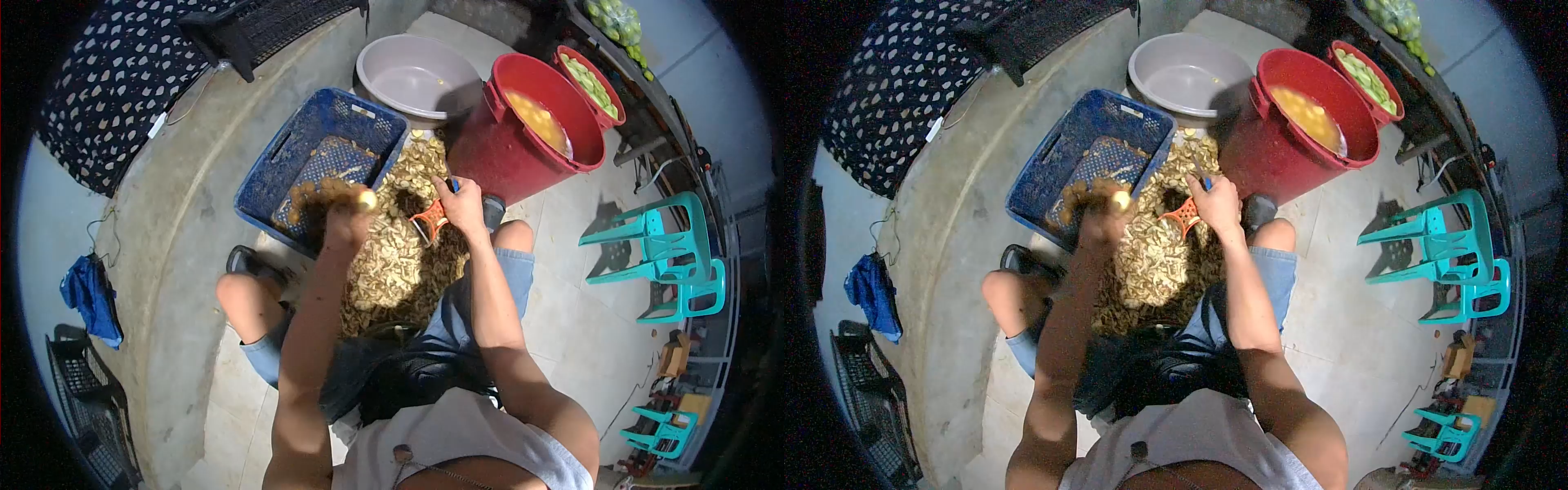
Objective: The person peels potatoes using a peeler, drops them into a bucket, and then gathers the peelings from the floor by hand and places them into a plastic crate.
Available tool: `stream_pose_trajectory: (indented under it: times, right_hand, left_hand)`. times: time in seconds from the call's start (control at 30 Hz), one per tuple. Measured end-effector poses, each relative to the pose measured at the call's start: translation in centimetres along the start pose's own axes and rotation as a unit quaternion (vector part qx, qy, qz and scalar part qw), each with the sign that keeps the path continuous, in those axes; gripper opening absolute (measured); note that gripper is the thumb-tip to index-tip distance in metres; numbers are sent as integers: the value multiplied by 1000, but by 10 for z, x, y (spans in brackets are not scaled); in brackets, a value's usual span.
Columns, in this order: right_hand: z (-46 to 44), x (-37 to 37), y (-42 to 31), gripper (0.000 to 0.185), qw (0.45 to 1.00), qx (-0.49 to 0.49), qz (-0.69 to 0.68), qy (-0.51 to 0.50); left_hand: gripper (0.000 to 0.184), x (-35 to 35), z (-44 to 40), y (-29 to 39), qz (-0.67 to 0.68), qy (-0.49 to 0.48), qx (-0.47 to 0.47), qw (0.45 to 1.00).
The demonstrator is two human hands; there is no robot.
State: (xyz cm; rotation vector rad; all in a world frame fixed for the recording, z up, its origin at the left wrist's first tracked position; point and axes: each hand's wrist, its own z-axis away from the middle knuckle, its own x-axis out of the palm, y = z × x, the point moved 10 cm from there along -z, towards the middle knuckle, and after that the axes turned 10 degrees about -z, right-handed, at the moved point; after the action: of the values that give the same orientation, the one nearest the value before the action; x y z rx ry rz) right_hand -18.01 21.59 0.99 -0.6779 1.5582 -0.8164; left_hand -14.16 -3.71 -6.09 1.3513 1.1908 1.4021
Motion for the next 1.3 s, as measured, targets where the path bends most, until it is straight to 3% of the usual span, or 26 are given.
stream_pose_trajectory:
  times: [0.07, 0.1, 0.13, 0.23, 0.27, 0.33, 0.37, 0.47, 0.5, 0.57, 0.63, 0.73, 0.87, 1.07, 1.1, 1.17, 1.3]
  right_hand:
    - [0, -4, -3, 41, 998, -47, -25, 21]
    - [0, -6, -1, 41, 998, -47, -24, 21]
    - [-2, -5, 5, 41, 999, -31, -21, -9]
    - [2, -7, 0, 39, 998, -1, -37, -53]
    - [2, -8, -4, 39, 996, -16, -71, -42]
    - [0, -9, -13, 41, 992, -47, -111, -27]
    - [-2, -9, -18, 41, 991, -63, -117, -22]
    - [-13, 8, -9, 39, 995, -25, -6, -95]
    - [-17, 14, -4, 39, 994, 2, -59, -95]
    - [-28, 20, -4, 40, 995, -37, -18, -92]
    - [-37, 20, -6, 40, 996, -51, 8, -75]
    - [-50, 37, 6, 39, 991, -14, 34, -125]
    - [-60, 50, 11, 26, 983, 33, 78, -165]
    - [-59, 53, 9, 23, 984, 20, 65, -166]
    - [-58, 52, 10, 23, 985, 18, 63, -162]
    - [-55, 49, 6, 39, 988, -16, 44, -146]
    - [-49, 44, 10, 38, 989, -28, 45, -137]
  left_hand:
    - [19, -50, -28, -29, 51, 66, -1, 997]
    - [19, -65, -34, -54, 286, 110, -91, 947]
    - [21, -89, -39, -70, 240, 163, -139, 947]
    - [24, -176, -55, -124, -121, 262, -241, 926]
    - [24, -198, -64, -156, -122, 258, -247, 926]
    - [24, -193, -100, -191, -211, 73, -101, 969]
    - [24, -191, -103, -199, -210, 66, -108, 969]
    - [40, -165, -99, -233, -394, -73, -258, 879]
    - [47, -156, -97, -247, -447, -117, -301, 834]
    - [53, -146, -91, -277, -539, -207, -356, 735]
    - [51, -147, -89, -302, -590, -238, -367, 679]
    - [49, -153, -80, -327, -645, -213, -362, 638]
    - [47, -152, -73, -336, -668, -169, -355, 632]
    - [43, -149, -75, -326, -671, -123, -344, 645]
    - [43, -148, -76, -324, -671, -117, -341, 647]
    - [42, -145, -79, -320, -668, -105, -337, 656]
    - [40, -139, -79, -304, -651, -75, -327, 681]
